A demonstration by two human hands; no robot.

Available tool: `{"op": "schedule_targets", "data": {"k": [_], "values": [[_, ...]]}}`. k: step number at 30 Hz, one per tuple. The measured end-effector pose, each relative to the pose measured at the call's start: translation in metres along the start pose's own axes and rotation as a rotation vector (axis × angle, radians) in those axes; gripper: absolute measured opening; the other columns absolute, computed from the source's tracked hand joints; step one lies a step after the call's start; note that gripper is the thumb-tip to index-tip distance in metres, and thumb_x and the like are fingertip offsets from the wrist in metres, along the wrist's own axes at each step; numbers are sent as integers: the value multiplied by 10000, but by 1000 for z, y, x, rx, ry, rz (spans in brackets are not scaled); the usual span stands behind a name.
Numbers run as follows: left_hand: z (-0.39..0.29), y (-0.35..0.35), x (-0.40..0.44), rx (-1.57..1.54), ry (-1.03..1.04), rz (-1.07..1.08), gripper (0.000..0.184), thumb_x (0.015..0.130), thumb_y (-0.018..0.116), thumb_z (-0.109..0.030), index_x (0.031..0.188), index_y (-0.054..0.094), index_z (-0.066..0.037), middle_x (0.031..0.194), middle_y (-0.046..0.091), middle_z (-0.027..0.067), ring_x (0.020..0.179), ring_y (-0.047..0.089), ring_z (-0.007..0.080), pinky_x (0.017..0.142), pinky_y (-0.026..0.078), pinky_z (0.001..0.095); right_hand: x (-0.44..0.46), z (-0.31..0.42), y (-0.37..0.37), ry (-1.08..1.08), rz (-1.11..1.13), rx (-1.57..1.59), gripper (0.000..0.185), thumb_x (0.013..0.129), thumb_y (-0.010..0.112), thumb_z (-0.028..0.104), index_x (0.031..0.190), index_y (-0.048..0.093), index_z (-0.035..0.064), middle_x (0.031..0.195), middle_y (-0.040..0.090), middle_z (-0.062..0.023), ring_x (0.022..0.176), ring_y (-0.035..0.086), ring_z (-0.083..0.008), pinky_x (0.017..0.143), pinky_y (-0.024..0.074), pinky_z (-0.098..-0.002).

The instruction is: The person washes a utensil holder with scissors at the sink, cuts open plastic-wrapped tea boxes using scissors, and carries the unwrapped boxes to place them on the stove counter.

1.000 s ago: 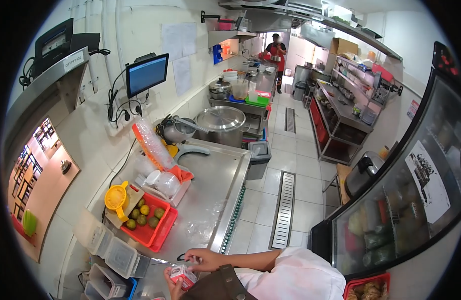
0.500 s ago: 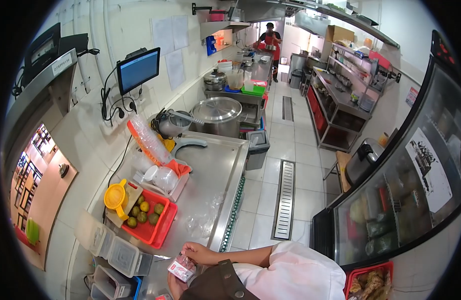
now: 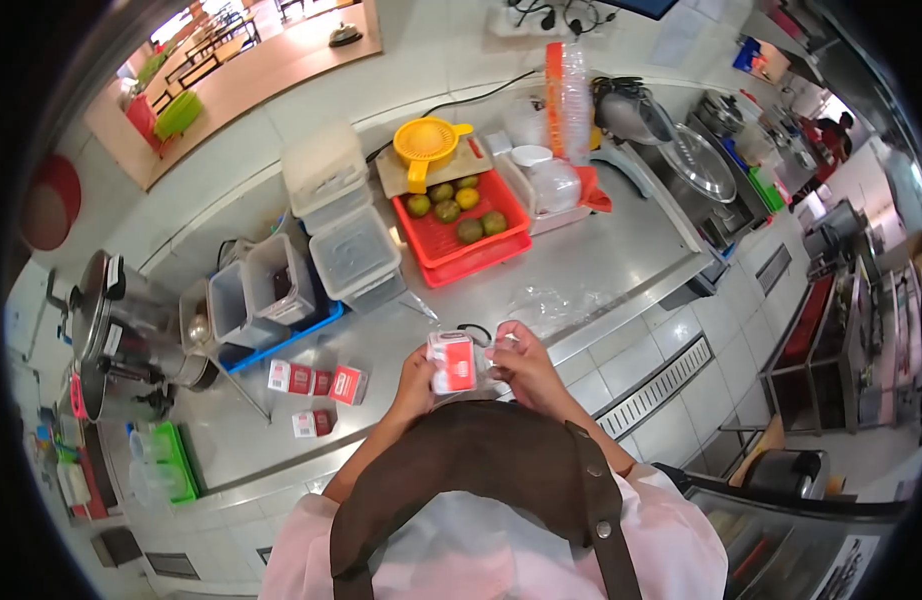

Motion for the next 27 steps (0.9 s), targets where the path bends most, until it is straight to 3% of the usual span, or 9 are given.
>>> {"op": "schedule_targets", "data": {"k": [5,10,15,16,19,20,21,23,27], "values": [[-35,17,-9,-391,-77,239,611,852,465,-365,1347,406,-12,1256,537,219,1143,546,369,937,446,547,6,5,-17,24,44,-220,181,833,643,10,980,566,80,628,377,82,521,344,-26,481,277,-212],[-14,6,-11,-289,-216,7,547,851,554,-197,1350,388,-47,1292,510,198,1162,535,377,1001,390,598,2,4,-14,8,202,-285,130,836,634,21,945,594,78,634,404,84,551,393,-24,498,330,-194],[-1,-20,-9,-373,-37,-173,527,853,549,-221,1338,377,-105,1350,466,160,1247,468,328,1017,354,628,50,12,-84,-516,-324,-830,60,838,588,49,887,593,83,674,515,30,596,472,-53,526,375,-226],[-3,-28,-12,-349,-2,-212,525,853,549,-231,1338,375,-127,1364,457,155,1252,466,317,1027,341,628,67,14,-106,-767,-486,-959,42,857,555,62,891,580,59,734,554,-33,628,505,-127,554,397,-265],[15,-80,-20,-286,102,-324,531,824,600,-128,1312,393,-79,1263,525,116,1161,534,285,1005,412,505,102,3,-194,-987,-658,-1417,148,877,559,158,961,575,38,934,585,-166,874,551,-369,779,434,-458],[16,-93,-28,-240,147,-378,548,810,622,-97,1307,394,-64,1240,536,109,1136,549,275,998,428,471,113,-15,-236,-847,-653,-1760,282,850,607,261,1043,594,57,973,595,-174,957,544,-384,827,437,-473],[0,-91,-40,-46,214,-468,566,778,659,-89,1285,412,-47,1204,543,110,1100,559,256,969,440,425,109,-8,-231,-249,-641,-1876,464,786,667,396,1133,596,95,1101,583,-183,1075,512,-388,905,419,-487],[-38,-73,-61,341,288,-628,604,715,733,-73,1243,446,-12,1133,557,112,1030,578,218,912,464,332,107,-19,-232,-283,-761,-1857,783,692,689,598,1337,473,210,1433,346,-199,1291,315,-457,963,313,-657],[-41,-92,-96,771,574,-984,711,606,792,-130,1216,447,-7,1132,553,141,1021,576,245,905,458,345,98,-8,-193,-72,-812,-1711,1051,624,673,724,1477,210,321,1513,220,-192,1367,211,-455,995,241,-701]]}}
Point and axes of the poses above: each hand's wrist, its own x-axis towards the middle knuckle, its own y-axis out of the palm, z = x × y, the point moved 1 cm from there along x, towards the middle knuckle
